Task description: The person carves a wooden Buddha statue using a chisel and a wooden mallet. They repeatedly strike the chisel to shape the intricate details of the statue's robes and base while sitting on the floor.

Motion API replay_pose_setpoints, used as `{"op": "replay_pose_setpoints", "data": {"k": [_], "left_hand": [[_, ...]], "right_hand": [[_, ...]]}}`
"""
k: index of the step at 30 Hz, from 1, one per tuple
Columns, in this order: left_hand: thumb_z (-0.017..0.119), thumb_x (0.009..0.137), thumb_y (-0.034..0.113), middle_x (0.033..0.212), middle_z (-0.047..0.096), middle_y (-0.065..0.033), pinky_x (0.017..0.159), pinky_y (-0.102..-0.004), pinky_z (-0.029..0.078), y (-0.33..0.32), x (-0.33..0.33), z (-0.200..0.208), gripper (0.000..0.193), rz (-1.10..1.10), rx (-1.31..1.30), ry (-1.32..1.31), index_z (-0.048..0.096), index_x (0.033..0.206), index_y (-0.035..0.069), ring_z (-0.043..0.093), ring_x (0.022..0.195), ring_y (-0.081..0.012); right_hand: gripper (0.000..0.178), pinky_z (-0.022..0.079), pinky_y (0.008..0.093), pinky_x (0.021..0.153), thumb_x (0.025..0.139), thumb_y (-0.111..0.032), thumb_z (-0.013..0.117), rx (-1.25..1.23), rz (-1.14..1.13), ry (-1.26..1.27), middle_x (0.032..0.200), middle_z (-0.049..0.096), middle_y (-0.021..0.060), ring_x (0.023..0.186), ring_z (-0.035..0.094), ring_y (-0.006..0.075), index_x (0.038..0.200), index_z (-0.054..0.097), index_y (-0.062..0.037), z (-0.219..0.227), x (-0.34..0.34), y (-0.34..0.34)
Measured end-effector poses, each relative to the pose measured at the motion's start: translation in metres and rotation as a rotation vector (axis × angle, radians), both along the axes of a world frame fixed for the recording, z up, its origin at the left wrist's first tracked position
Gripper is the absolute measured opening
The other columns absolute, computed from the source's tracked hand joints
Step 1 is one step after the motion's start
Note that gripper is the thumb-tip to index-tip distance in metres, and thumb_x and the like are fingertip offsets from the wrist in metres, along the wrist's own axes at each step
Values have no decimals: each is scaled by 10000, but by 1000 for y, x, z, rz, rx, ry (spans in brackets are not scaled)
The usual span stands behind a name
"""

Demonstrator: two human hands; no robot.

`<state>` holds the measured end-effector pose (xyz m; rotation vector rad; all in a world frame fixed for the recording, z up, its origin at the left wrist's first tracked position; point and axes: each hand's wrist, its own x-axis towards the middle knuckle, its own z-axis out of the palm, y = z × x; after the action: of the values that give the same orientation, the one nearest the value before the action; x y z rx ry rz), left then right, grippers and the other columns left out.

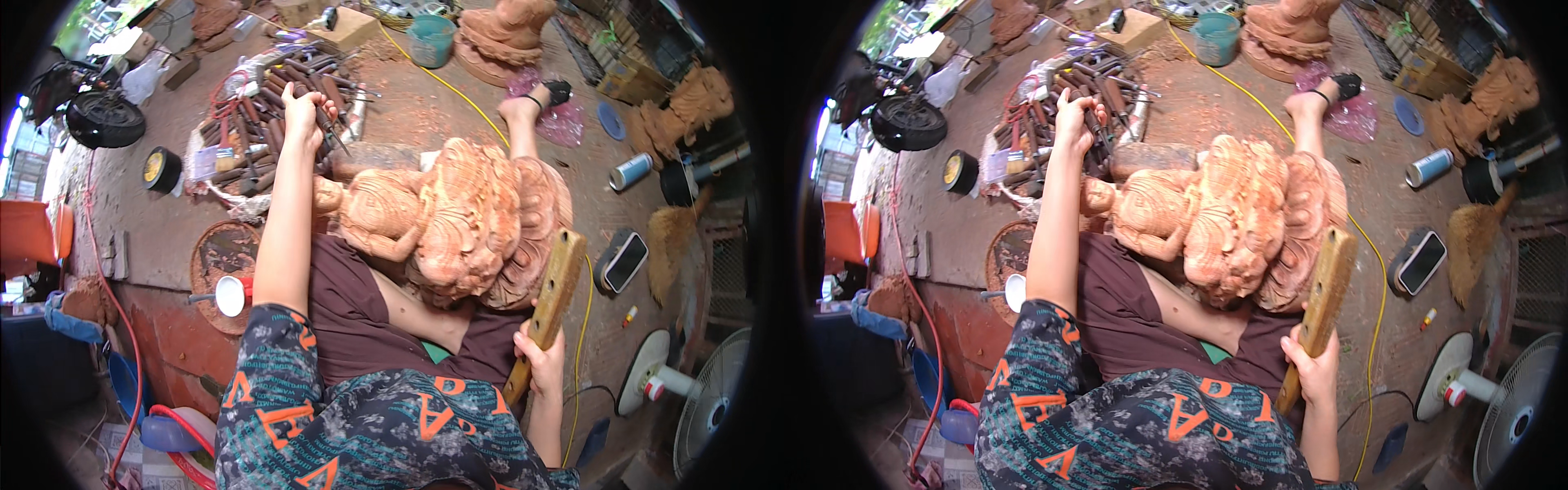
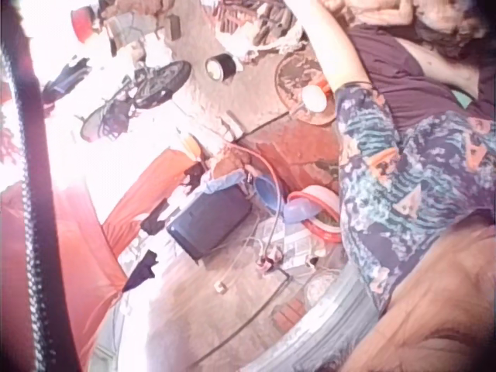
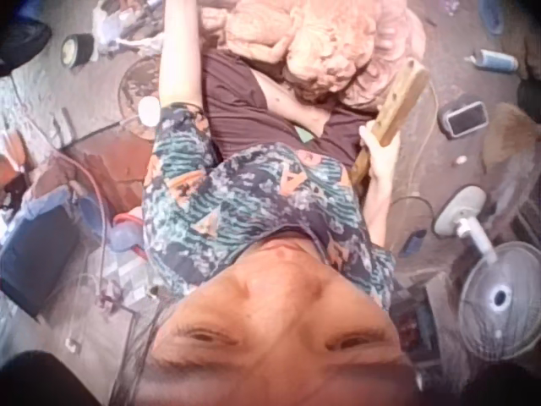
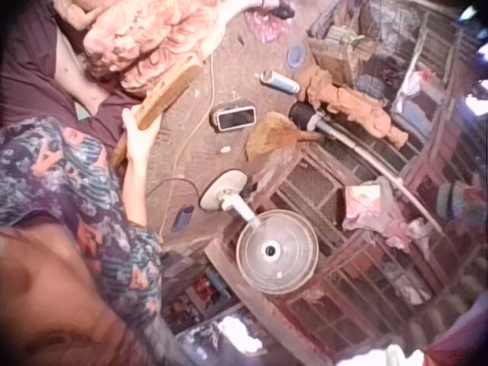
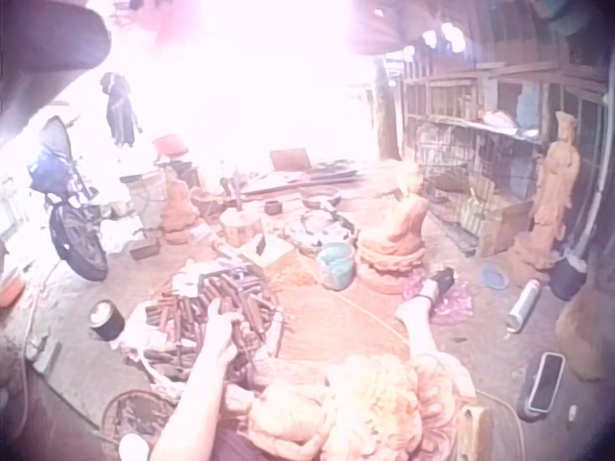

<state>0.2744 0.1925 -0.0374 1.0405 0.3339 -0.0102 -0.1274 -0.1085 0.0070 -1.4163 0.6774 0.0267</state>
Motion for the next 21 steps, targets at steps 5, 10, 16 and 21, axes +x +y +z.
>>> {"op": "replay_pose_setpoints", "data": {"k": [5, 10, 16, 21], "left_hand": [[451, 790, -101, 848, 543, -133, 442, -306, 486, 61, 41, -31, 741, -57, 575, 150, 235, 1451, 154, 520, 545, -166], [513, 942, 217, 659, 471, -11, 410, -199, 337, 13, 19, -11, 233, -113, 295, 3, 426, 1155, 181, 423, 477, -81], [449, 977, 156, 801, 455, -50, 693, -286, 406, -130, -150, 84, 247, -413, -747, -287, 440, 1212, 79, 445, 714, -143], [521, 912, 117, 682, 458, -62, 577, -307, 391, -169, -204, 74, 127, -444, -716, -705, 424, 843, 74, 441, 581, -147]], "right_hand": [[592, 410, 217, 523, 748, -18, 689, 13, 7, 10, 742, 523, 15, 579, 489, 88, 1281, 431, -1, 1, 3, 6], [576, 429, 221, 527, 751, -22, 689, 9, -16, 10, 766, 529, 16, 596, 512, 91, 1269, 439, 12, 1, -1, 1], [520, 434, 211, 605, 773, -65, 723, -74, 70, 38, 779, 541, -21, 660, 513, 62, 1231, 482, -15, 9, 6, -6], [507, 425, 216, 657, 765, -73, 745, -254, 151, 48, 785, 520, -39, 724, 496, 44, 1212, 504, -51, 64, 30, -29]]}}
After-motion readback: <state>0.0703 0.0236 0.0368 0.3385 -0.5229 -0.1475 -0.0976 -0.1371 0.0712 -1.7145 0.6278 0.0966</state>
